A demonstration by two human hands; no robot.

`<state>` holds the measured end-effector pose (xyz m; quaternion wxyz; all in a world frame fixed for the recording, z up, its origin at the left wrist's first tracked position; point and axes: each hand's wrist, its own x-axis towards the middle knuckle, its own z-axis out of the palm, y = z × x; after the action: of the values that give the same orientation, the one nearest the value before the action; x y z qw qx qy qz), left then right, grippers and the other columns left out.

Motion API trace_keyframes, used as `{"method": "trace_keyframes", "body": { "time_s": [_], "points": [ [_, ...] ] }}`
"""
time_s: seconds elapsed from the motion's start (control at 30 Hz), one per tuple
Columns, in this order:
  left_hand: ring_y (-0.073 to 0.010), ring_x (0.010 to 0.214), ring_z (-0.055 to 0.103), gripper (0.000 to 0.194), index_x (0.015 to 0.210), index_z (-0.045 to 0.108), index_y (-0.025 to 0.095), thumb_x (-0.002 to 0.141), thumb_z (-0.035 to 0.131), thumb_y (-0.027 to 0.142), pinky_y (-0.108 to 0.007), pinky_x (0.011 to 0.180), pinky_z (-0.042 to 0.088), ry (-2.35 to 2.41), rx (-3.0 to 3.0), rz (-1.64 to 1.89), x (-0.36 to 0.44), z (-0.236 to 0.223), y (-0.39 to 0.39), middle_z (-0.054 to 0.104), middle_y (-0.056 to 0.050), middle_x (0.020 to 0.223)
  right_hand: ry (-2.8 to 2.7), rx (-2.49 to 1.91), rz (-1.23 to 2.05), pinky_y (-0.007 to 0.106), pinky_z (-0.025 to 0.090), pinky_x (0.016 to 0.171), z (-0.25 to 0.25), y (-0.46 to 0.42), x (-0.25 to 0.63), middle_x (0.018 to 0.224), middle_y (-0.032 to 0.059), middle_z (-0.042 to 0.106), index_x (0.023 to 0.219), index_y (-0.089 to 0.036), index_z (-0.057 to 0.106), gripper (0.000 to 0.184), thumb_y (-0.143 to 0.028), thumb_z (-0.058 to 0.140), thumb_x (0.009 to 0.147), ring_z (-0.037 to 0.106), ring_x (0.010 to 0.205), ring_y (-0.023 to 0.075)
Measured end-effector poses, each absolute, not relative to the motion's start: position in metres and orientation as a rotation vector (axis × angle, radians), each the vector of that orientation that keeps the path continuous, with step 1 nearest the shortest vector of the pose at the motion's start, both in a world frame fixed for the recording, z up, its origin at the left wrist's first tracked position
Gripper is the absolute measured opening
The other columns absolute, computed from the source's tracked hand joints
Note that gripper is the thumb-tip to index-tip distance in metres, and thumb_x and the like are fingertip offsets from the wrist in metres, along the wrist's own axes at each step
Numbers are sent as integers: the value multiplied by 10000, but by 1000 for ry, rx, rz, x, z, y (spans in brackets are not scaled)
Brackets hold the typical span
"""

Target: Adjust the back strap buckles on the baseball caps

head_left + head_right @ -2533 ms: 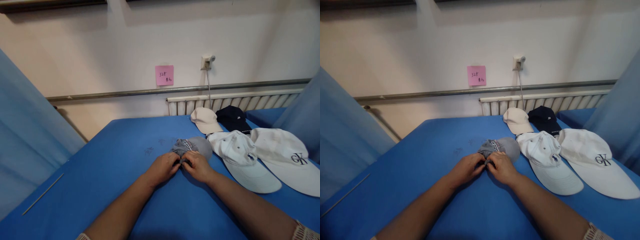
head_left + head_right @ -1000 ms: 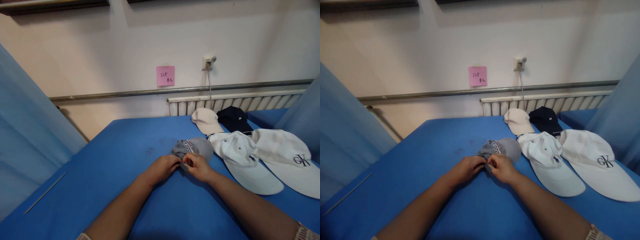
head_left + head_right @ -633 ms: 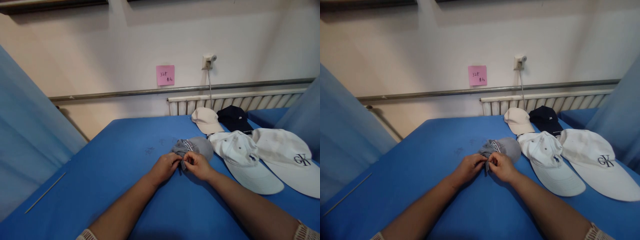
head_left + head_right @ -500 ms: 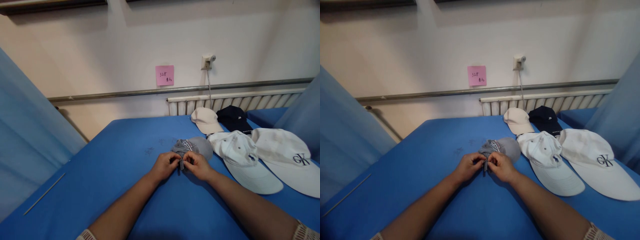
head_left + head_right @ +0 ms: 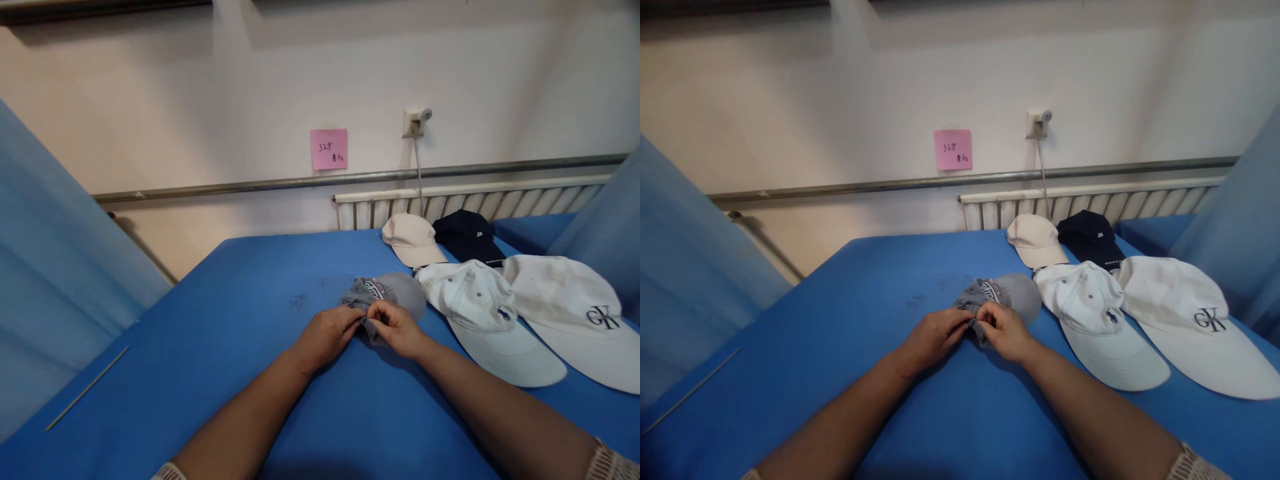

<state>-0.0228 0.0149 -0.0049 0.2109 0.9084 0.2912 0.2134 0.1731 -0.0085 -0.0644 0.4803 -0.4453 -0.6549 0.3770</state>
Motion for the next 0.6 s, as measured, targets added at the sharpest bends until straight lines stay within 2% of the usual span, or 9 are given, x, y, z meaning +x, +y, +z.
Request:
{"method": "trace_keyframes", "body": {
  "time_s": [0.1, 0.23, 0.27, 0.37, 0.43, 0.5, 0.6],
  "points": [
    [-167, 829, 650, 245, 1049, 684, 211, 894, 495, 215, -288, 782, 497, 892, 2397, 655, -18, -10, 14, 711, -42, 933, -1619, -1046, 935, 244, 423, 597, -58, -12, 173, 703, -25, 561, 773, -212, 555, 55, -212, 549, 827, 509, 633, 127],
    [-133, 594, 619, 252, 994, 671, 135, 875, 459, 201, -244, 588, 495, 983, 1973, 703, -10, -19, 16, 683, -36, 733, -1704, -1060, 802, 260, 425, 646, -49, -16, 173, 723, -18, 573, 747, -212, 557, 71, -201, 569, 816, 526, 678, 137],
    [-134, 603, 624, 264, 1024, 666, 135, 876, 458, 202, -246, 597, 498, 959, 1971, 694, -11, -18, 16, 688, -41, 753, -1698, -1068, 804, 259, 425, 642, -50, -16, 173, 724, -18, 575, 750, -212, 556, 69, -202, 566, 817, 527, 675, 136],
    [-162, 815, 659, 307, 1139, 656, 212, 884, 483, 215, -278, 767, 497, 853, 2259, 654, -16, -10, 13, 716, -51, 957, -1618, -1078, 894, 246, 424, 605, -57, -13, 173, 706, -26, 563, 769, -212, 543, 52, -209, 544, 821, 513, 634, 126],
    [-180, 894, 649, 300, 1139, 666, 250, 891, 498, 241, -294, 827, 471, 845, 2435, 624, -19, -4, 11, 717, -45, 1001, -1593, -1079, 913, 241, 421, 596, -60, -12, 172, 696, -31, 551, 771, -212, 538, 51, -215, 542, 822, 504, 626, 123],
    [-184, 877, 647, 260, 1068, 690, 233, 890, 505, 268, -294, 819, 465, 914, 2421, 660, -19, -3, 10, 719, -47, 958, -1627, -1077, 889, 243, 418, 603, -57, -14, 171, 698, -30, 548, 764, -213, 537, 70, -228, 551, 831, 503, 638, 125],
    [-158, 704, 630, 250, 850, 674, 166, 887, 476, 314, -264, 689, 480, 1078, 2034, 793, -14, -9, 14, 685, -40, 756, -1775, -1060, 745, 264, 416, 649, -46, -20, 169, 718, -19, 565, 746, -212, 535, 110, -236, 573, 846, 518, 681, 138]
  ]
}}
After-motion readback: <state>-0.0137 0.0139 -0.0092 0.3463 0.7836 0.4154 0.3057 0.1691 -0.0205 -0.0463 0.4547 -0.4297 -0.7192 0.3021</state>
